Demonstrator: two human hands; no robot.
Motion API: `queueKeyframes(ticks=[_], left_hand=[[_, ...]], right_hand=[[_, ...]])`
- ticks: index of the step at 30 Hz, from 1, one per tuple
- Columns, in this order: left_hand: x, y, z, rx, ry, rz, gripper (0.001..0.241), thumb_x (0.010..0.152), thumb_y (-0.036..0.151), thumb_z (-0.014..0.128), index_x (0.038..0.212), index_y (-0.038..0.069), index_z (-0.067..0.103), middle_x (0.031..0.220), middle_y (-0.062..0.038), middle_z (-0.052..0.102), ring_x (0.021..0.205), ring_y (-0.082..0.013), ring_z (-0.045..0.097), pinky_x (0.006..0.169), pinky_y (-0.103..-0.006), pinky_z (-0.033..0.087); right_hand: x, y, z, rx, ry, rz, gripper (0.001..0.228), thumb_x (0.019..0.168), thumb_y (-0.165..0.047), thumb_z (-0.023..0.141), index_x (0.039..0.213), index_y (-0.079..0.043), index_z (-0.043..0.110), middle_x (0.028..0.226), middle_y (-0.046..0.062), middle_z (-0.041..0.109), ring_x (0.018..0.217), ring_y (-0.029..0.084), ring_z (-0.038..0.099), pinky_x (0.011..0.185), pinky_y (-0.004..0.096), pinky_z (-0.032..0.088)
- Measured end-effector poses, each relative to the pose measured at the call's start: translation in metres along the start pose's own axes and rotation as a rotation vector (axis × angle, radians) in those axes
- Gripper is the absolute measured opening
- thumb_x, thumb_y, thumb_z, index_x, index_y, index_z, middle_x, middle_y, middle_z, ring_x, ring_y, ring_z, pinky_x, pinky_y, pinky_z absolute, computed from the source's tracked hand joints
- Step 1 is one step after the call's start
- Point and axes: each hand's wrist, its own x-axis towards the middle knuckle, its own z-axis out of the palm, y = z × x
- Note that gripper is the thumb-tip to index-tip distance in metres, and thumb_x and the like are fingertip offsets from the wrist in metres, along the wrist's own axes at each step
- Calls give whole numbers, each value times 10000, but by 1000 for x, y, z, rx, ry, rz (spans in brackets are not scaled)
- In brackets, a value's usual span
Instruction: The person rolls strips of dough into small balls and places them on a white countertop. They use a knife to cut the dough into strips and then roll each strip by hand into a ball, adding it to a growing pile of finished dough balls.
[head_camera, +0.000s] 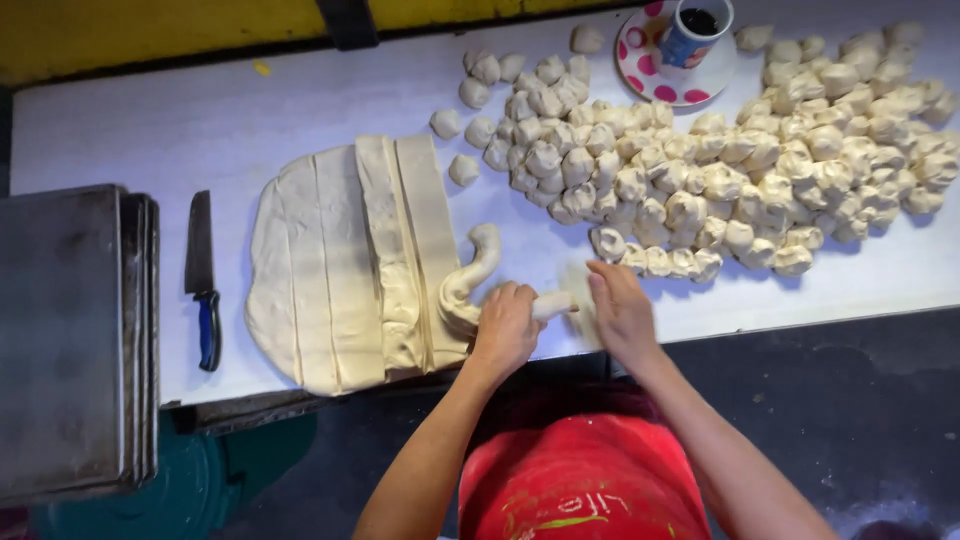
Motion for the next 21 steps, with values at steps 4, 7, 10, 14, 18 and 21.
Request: queueKeyframes(ticks=[4,7,10,14,18,21], left_hand=[[-9,-9,-5,-152,47,-57,246,780,64,698,982,48,558,874,-167,519,876,-433,587,796,-501,498],[-16,12,-34,-341,64,-35,803,594,28,802,1329,23,478,1195,-218,519,1098,-437,570,1013,-483,483],[-10,35,-12,-171,-23,-119,398,782,324,732,1038,95,530,913,-182,655,923,-431,667,832,-574,492],[13,97,-22,-202,-282,-255,288,850,419,617,1004,175,610,924,-100,745,990,-383,727,847,-526,547],[58,66,50,69,-413,-123,317,893,365,520,953,131,726,890,-130,769,951,-360,766,796,-525,572],[84,40,45,67,-506,-247,519,994,462,427,969,79,777,901,-199,773,987,-398,760,793,-560,576]], right_hand=[[-6,-24,81,207,-204,106,368,1091,-356,527,1100,-37,710,986,214,679,1027,447,672,880,514,536],[-5,-18,93,230,-183,233,367,1089,-339,479,915,-55,632,810,237,647,894,446,686,734,497,522],[-3,-23,61,106,-206,238,350,1078,-345,437,915,-82,602,775,243,656,830,468,686,670,531,524],[3,-50,-33,-129,-346,288,375,1053,-401,447,908,-93,602,817,247,692,927,514,663,705,567,527],[12,30,-26,85,-386,354,287,970,-275,501,892,-43,650,841,257,708,942,457,697,798,536,533],[-48,-70,-75,430,-791,357,98,758,-132,674,668,-95,679,718,12,727,753,210,653,743,384,562]])
